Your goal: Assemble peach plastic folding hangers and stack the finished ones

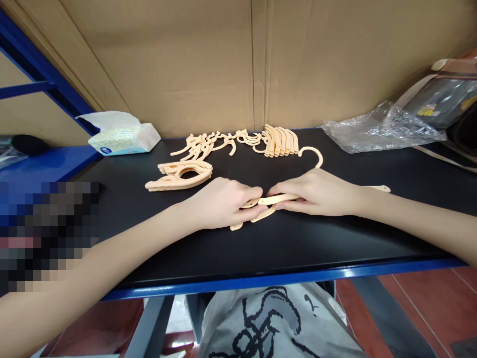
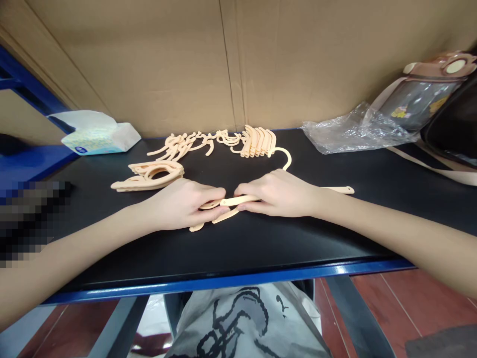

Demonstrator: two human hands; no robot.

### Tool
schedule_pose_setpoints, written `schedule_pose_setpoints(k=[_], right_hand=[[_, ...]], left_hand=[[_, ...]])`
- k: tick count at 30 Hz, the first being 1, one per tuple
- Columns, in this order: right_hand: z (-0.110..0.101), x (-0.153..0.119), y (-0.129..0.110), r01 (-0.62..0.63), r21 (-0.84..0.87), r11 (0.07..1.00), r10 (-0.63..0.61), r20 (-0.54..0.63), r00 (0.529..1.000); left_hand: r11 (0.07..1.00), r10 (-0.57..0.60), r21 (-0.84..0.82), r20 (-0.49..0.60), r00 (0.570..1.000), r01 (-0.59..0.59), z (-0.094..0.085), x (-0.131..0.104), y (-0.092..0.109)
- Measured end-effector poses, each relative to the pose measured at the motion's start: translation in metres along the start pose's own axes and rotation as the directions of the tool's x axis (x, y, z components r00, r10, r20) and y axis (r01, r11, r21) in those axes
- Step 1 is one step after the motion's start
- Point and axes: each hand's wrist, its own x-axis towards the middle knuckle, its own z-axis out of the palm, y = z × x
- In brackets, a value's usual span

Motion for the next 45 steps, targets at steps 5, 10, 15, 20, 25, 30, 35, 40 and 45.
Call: schedule_pose_setpoints(k=[5,10,15,20,25,30,35,40,45], right_hand=[[-0.0005,0.0003,0.0015,0.003,0.039,0.999,-0.003,-0.007,1.000],[-0.0006,0.0005,0.0021,-0.004,0.044,0.999,0.003,0.003,1.000],[-0.0010,0.0012,0.0028,-0.012,0.040,0.999,0.011,0.012,1.000],[-0.0013,0.0010,0.0022,-0.027,0.036,0.999,0.026,0.025,0.999],[-0.0025,0.0004,-0.0001,-0.040,0.029,0.999,0.039,0.042,0.998],[-0.0031,0.0007,-0.0009,-0.046,0.023,0.999,0.045,0.048,0.998],[-0.0037,0.0005,-0.0004,-0.037,0.026,0.999,0.035,0.049,0.998],[-0.0039,0.0003,-0.0006,-0.029,0.030,0.999,0.028,0.049,0.998],[-0.0035,0.0004,-0.0010,-0.036,0.032,0.999,0.035,0.053,0.998]], left_hand=[[1.000,0.002,0.000,-0.005,1.000,-0.002,0.0007,0.0001,-0.0002],[1.000,0.005,-0.004,-0.002,1.000,-0.005,0.0009,0.0001,-0.0004],[1.000,0.012,0.015,-0.012,1.000,-0.011,0.0005,-0.0008,-0.0009],[1.000,-0.010,0.023,0.008,1.000,0.010,0.0005,-0.0010,-0.0001],[0.999,-0.018,0.031,0.010,1.000,0.017,0.0016,-0.0006,0.0001],[1.000,-0.014,0.013,0.012,1.000,0.014,0.0007,-0.0004,0.0004],[1.000,-0.026,0.013,0.018,0.999,0.026,-0.0003,-0.0004,0.0019],[1.000,-0.024,0.021,0.018,1.000,0.023,0.0011,-0.0006,0.0011],[0.999,-0.020,0.025,0.013,1.000,0.019,0.0016,-0.0003,0.0008]])
